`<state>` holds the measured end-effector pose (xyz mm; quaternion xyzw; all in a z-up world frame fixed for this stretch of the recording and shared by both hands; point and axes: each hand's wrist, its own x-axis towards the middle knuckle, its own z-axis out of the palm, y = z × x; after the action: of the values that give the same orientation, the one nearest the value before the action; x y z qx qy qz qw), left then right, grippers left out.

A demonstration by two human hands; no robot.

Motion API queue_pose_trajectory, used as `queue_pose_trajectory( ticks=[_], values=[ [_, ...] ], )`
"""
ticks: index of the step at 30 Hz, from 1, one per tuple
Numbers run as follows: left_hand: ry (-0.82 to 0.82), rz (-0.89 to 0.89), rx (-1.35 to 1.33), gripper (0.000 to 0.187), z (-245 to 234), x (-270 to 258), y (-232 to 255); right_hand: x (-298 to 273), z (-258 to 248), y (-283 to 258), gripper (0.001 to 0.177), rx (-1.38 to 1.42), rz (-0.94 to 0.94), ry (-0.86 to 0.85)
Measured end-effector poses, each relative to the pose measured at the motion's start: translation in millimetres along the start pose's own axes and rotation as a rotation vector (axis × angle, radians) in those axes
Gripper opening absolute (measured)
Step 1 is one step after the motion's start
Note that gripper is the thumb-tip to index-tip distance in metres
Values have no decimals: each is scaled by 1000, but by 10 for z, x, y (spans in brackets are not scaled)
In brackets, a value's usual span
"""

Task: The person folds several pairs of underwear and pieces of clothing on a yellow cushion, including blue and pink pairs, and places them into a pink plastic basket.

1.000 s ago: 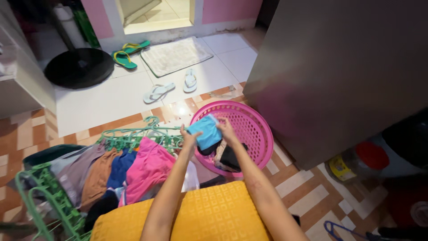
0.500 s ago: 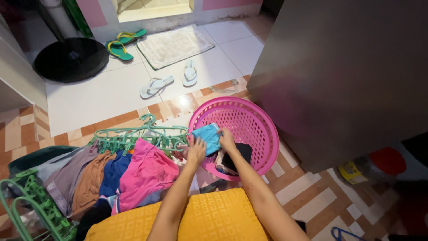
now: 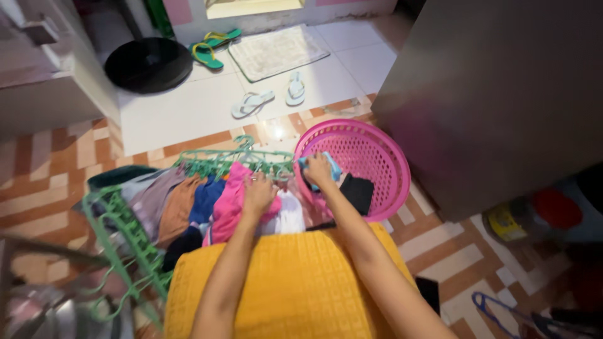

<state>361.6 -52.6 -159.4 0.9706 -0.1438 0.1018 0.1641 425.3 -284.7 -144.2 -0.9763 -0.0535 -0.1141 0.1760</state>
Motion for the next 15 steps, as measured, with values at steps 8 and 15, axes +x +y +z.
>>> queue_pose_trajectory(
  ticks=[8,15],
  values=[
    [32,-201,-23,68,-682,-1400,-297,-1154,230,-1207,64,438,-296,-186],
    [556,-125,-700,38,-873,-1592,-261,-1505,-118,-1400,61,695,-241,-16]
  ],
)
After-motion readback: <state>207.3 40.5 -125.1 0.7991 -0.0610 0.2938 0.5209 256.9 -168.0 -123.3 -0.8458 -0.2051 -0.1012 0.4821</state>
